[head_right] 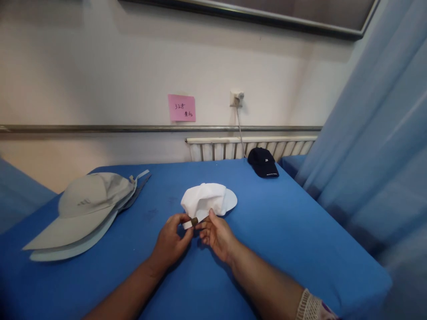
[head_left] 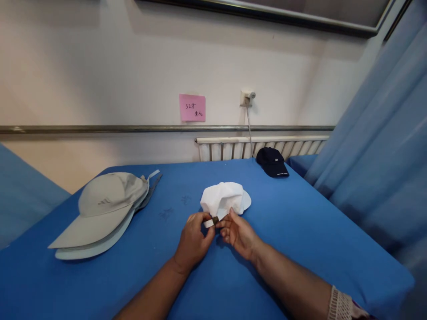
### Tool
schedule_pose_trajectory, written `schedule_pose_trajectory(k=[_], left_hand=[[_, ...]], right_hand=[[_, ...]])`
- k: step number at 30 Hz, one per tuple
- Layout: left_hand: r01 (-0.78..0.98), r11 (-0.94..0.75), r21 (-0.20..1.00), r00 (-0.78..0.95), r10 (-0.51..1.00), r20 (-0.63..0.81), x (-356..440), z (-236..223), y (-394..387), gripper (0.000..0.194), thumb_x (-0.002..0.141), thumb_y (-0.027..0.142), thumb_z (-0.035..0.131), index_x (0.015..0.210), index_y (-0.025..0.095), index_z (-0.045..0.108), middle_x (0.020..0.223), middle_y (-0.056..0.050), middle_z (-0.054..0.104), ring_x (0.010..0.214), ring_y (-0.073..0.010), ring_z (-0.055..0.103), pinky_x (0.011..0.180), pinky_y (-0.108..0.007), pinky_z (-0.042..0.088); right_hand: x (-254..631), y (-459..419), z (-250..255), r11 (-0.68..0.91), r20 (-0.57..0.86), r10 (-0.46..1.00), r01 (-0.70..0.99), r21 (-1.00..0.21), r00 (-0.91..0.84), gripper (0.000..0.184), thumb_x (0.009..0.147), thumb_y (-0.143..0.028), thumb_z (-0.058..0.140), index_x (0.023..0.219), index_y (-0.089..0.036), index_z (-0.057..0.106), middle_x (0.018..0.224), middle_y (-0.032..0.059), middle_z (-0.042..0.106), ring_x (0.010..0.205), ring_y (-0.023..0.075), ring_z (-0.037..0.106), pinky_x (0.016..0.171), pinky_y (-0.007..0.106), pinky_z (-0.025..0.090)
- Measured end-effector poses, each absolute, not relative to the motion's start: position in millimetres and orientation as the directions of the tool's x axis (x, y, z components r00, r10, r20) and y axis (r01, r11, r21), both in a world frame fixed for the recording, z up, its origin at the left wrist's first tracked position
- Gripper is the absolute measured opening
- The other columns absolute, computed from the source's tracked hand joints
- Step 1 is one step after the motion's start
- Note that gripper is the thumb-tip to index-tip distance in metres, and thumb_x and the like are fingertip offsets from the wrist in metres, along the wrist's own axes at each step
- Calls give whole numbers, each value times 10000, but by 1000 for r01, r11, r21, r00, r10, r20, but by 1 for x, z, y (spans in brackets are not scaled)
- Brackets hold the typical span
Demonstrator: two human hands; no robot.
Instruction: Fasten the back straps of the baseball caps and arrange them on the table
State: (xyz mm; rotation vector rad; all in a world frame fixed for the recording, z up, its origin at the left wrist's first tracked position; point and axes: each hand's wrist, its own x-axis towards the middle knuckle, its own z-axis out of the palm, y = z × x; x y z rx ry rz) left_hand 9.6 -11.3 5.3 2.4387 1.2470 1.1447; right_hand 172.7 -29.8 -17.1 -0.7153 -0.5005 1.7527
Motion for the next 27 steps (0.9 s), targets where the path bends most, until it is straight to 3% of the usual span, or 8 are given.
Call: schedule_pose_trajectory(k=[2, 4, 12, 16, 22, 25, 27], left_hand=[[604, -648, 464, 387, 747, 540, 11, 6, -12, 146, 815, 239, 561, 957, 204, 549, 888, -49, 644, 844, -223, 621, 785, -366, 492], [590, -659, 466, 421, 744, 519, 11, 8, -13, 153, 816, 241, 567, 962, 205, 544, 877, -48, 637, 826, -220, 617, 780, -368, 499], [519, -775, 360, 473, 612, 634, 17, 12, -24, 344, 814, 251, 638, 1148, 217, 563, 1141, -118, 566, 1054, -262, 575, 916, -423, 492], [546, -725, 420, 465, 679, 568, 24, 9, -28, 358, 838, 295, 630, 1193, 263, 603, 1168, -111, 535, 1041, -261, 581, 882, -417, 522], [492, -635, 596, 403, 773, 490, 29, 3, -31, 285, 856, 266, 598, 1134, 290, 653, 1092, -82, 565, 1021, -250, 583, 864, -396, 522], [445, -559, 700, 360, 827, 431, 27, 4, -30, 203, 845, 283, 609, 1033, 256, 680, 1032, -69, 587, 921, -219, 600, 794, -347, 528], [412, -509, 756, 345, 855, 388, 27, 6, -29, 150, 838, 300, 611, 944, 234, 694, 960, -53, 602, 852, -199, 604, 766, -325, 523]], right_hand=[[178, -28, -16, -272, -225, 958, -797, -540, -176, 363, 867, -513, 609, 920, -158, 660, 755, 39, 691, 486, 88, 527, 459, 201, 415], [181, -27, -15, -246, -221, 963, -830, -500, -153, 300, 859, -455, 645, 967, -175, 657, 746, 21, 688, 474, 89, 508, 466, 213, 428], [170, -32, -8, -46, -89, 996, -718, -694, 22, 362, 757, -453, 746, 969, -166, 679, 764, 25, 692, 535, 107, 554, 465, 218, 442], [165, -33, -11, -31, -90, 994, -639, -769, 59, 404, 707, -437, 783, 1007, -182, 695, 851, 46, 716, 656, 151, 626, 533, 247, 478], [159, -35, -20, -8, -21, 1000, -586, -810, 17, 414, 744, -419, 751, 1100, -218, 685, 1083, 70, 710, 964, 226, 656, 786, 329, 520], [159, -34, -25, -34, -59, 998, -574, -818, 25, 373, 768, -492, 713, 987, -190, 695, 840, 51, 710, 717, 184, 643, 603, 288, 499], [160, -32, -28, -42, -74, 997, -546, -837, 38, 379, 759, -529, 710, 888, -173, 688, 656, 15, 648, 530, 133, 551, 487, 252, 433]])
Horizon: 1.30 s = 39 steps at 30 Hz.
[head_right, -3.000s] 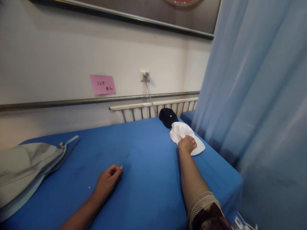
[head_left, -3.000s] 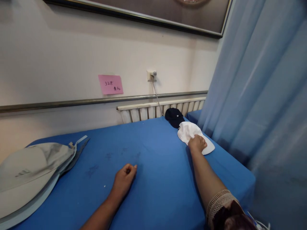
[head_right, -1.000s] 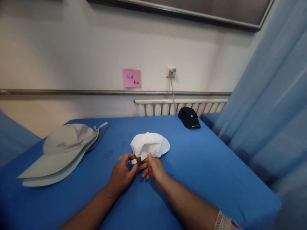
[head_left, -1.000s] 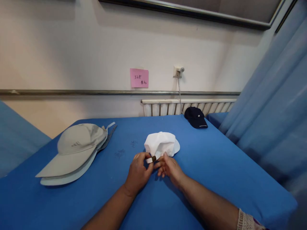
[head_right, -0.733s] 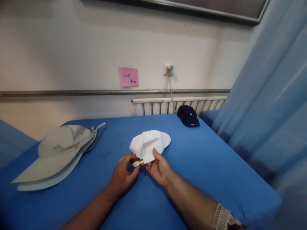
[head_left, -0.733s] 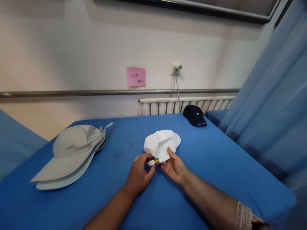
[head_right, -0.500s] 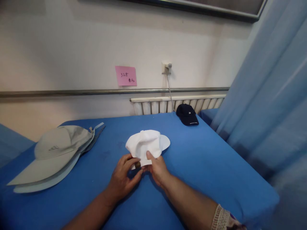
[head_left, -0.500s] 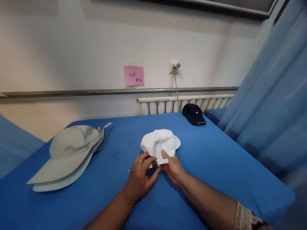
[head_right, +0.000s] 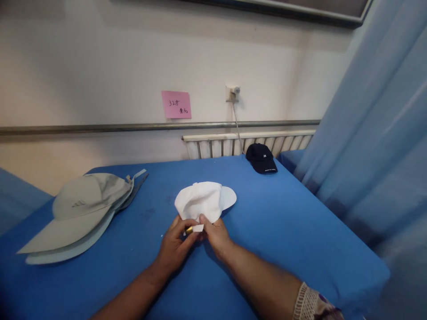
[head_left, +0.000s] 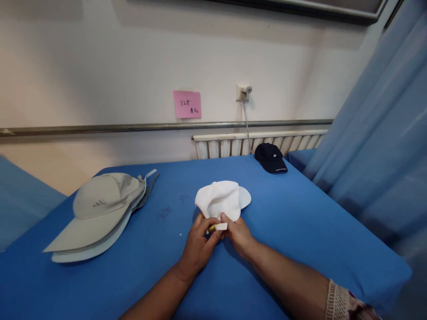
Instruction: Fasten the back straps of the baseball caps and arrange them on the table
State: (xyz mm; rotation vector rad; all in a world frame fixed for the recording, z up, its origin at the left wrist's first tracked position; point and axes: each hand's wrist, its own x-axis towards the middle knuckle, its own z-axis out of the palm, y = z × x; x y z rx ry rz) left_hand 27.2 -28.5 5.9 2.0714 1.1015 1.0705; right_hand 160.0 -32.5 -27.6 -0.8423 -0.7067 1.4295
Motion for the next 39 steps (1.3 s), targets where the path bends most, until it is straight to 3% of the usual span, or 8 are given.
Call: schedule_pose_trajectory(k=[5, 10, 17, 22, 28, 31, 35, 39], left_hand=[[207, -299, 932, 277, 931, 237, 31, 6, -25, 255, 845, 414, 593, 836, 184, 703, 1000, -62, 660, 911, -211, 625, 811, -320, 517], [-23, -61, 998, 249, 966, 65, 25, 7, -19, 378, 855, 470, 573, 1069, 167, 648, 1147, -106, 678, 965, -238, 650, 835, -358, 524], [315, -371, 874, 399, 887, 233, 15, 14, -15, 465, 756, 353, 695, 1176, 191, 579, 1138, -107, 667, 1057, -252, 611, 939, -399, 465], [503, -531, 682, 487, 826, 284, 11, 10, -11, 194, 886, 349, 530, 831, 213, 658, 821, -29, 678, 811, -196, 610, 825, -351, 460], [328, -242, 913, -26, 964, 265, -11, 6, 24, 194, 808, 327, 561, 929, 186, 617, 959, -78, 674, 912, -250, 644, 839, -400, 494], [314, -354, 881, -180, 889, 422, -19, 10, 25, 321, 719, 186, 579, 1040, 178, 570, 1151, -115, 622, 1106, -280, 591, 966, -456, 449], [387, -683, 620, 129, 706, 696, -13, 17, -5, 389, 734, 131, 595, 1114, 208, 557, 1194, -105, 605, 1162, -270, 557, 1046, -454, 398], [384, -660, 646, 628, 700, 341, 6, 12, -26, 351, 779, 183, 611, 1127, 230, 611, 1047, -82, 685, 949, -251, 645, 880, -397, 502]], right_hand=[[161, -31, -27, -39, -65, 998, -556, -830, 27, 458, 719, -569, 731, 942, -173, 683, 749, 47, 692, 550, 140, 581, 505, 265, 466], [168, -31, -16, -46, -87, 996, -626, -778, 35, 485, 722, -553, 737, 1012, -170, 672, 864, 75, 716, 655, 168, 627, 552, 273, 484], [176, -29, -12, -101, -115, 993, -696, -711, -27, 430, 755, -505, 741, 972, -139, 677, 804, 58, 714, 569, 110, 577, 517, 219, 445], [183, -27, -14, -169, -119, 985, -771, -613, -121, 364, 782, -466, 736, 886, -124, 668, 627, 4, 649, 460, 84, 503, 443, 205, 399], [198, -26, -4, -240, -195, 966, -864, -443, -169, 241, 810, -352, 732, 915, -160, 630, 678, -2, 668, 499, 89, 540, 453, 201, 418], [199, -25, -2, -204, -232, 966, -884, -422, -112, 200, 810, -248, 726, 966, -163, 633, 774, 16, 704, 616, 117, 624, 543, 223, 502], [198, -25, -1, -154, -204, 977, -878, -453, -66, 222, 796, -182, 726, 1001, -161, 643, 887, 33, 727, 715, 134, 666, 625, 242, 547], [194, -28, -1, -104, -81, 994, -827, -552, -71, 314, 783, -243, 753, 1060, -145, 641, 919, 49, 727, 703, 140, 665, 590, 240, 546]])
